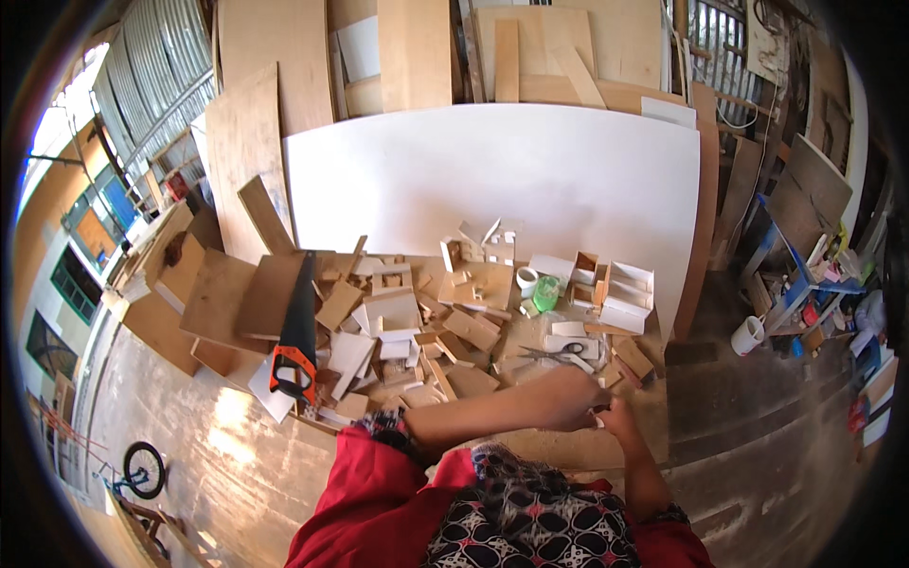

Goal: The person assembles pieces of a wooden house model by applying glue to the edges of small wooden strips and joining them together on a workbench.

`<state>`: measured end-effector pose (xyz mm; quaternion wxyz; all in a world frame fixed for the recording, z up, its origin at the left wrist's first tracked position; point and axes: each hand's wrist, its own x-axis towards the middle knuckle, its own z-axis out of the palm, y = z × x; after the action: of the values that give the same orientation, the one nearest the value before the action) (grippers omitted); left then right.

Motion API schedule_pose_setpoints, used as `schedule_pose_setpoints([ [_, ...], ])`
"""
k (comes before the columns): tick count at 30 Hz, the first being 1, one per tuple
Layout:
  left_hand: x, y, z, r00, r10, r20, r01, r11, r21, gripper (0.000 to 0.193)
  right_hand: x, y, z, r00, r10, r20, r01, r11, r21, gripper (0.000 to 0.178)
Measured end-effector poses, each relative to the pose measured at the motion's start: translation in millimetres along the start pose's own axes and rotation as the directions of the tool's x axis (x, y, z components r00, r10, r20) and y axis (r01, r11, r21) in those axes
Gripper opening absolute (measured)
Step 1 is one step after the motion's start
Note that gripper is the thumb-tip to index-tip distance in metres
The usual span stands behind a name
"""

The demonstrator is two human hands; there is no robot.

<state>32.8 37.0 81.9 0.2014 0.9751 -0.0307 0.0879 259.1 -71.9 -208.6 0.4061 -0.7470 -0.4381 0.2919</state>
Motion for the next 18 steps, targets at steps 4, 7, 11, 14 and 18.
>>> schedule_pose_setpoints([
  [4, 57.6, 62.5, -38.9, 0.995, 0.101, 0.0, -0.101, 0.987, 0.127, 0.017, -16.9, -62.9, -20.5, 0.933, -0.313, -0.178, 0.261, 0.928, -0.264, 0.028],
  [7, 78.0, 65.7, -28.4, 0.97, 0.217, -0.111, -0.21, 0.975, 0.074, 0.013, -15.7, -62.0, -28.1, 0.924, -0.283, -0.257, 0.212, 0.938, -0.273, 0.025],
  [11, 55.2, 7.1, 9.2, 0.991, -0.078, -0.111, 0.084, 0.995, 0.052, 0.008, -13.9, -65.0, -21.2, 0.962, -0.191, -0.195, 0.169, 0.978, -0.121, 0.022],
  [14, 23.7, -46.5, 57.7, 0.847, -0.502, -0.173, 0.502, 0.864, -0.046, 0.014, -22.0, -87.8, -42.0, 0.965, 0.027, 0.259, -0.095, 0.963, 0.254, 0.02],
  [18, 9.1, -61.1, 116.2, 0.793, -0.607, -0.052, 0.502, 0.7, -0.508, 0.021, -24.6, -104.5, -37.4, 0.954, 0.022, 0.299, -0.119, 0.944, 0.308, 0.019],
])
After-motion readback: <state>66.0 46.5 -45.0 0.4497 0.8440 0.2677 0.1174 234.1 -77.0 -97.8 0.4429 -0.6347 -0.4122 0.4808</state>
